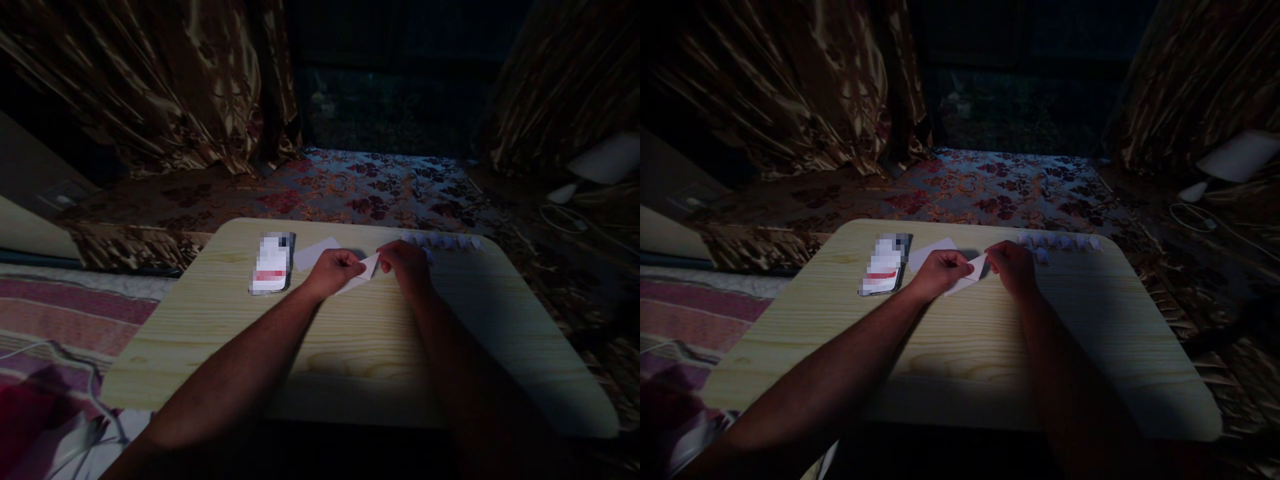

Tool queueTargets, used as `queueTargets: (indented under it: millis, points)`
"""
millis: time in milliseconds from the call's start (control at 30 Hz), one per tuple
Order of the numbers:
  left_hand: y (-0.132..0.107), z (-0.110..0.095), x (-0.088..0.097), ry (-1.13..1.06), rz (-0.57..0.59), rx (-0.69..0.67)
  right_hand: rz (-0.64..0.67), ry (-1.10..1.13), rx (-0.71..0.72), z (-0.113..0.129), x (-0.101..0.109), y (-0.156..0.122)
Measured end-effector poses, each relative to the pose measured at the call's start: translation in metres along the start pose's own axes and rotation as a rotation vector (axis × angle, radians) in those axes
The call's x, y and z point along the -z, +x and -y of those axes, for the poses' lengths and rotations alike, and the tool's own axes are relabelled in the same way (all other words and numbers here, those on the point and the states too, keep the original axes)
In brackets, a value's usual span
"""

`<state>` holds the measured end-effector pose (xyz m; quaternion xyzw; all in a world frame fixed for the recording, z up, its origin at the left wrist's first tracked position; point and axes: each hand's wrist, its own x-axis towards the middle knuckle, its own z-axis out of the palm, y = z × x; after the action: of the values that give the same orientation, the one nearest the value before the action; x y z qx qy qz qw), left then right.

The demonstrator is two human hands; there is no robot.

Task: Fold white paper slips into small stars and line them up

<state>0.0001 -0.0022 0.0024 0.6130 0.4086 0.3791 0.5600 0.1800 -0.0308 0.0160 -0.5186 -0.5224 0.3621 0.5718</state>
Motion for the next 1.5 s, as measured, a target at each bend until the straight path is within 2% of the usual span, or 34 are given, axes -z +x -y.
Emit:
queueTargets:
  millis: [267, 600, 867, 1133, 1333, 1500]
  points:
    - [-0.002, -0.004, -0.001, 0.005, -0.007, 0.016, 0.000, 0.005, 0.028, -0.001, 0.001, 0.001]
    - [-0.001, -0.002, 0.000, 0.022, -0.004, 0.006, 0.127, -0.013, 0.072, -0.003, 0.004, 0.000]
    - [0.000, -0.002, 0.000, 0.008, -0.044, 0.001, 0.001, -0.026, 0.023, -0.011, 0.001, 0.005]
    - [0.001, -0.003, 0.000, -0.044, -0.076, 0.010, 0.133, -0.120, -0.015, -0.009, 0.001, 0.001]
    - [0.002, 0.000, 0.001, -0.006, -0.062, -0.021, 0.069, -0.100, -0.017, -0.009, 0.002, 0.003]
    - [0.003, 0.000, 0.000, -0.006, -0.129, -0.036, 0.025, -0.042, -0.016, -0.004, 0.001, 0.001]
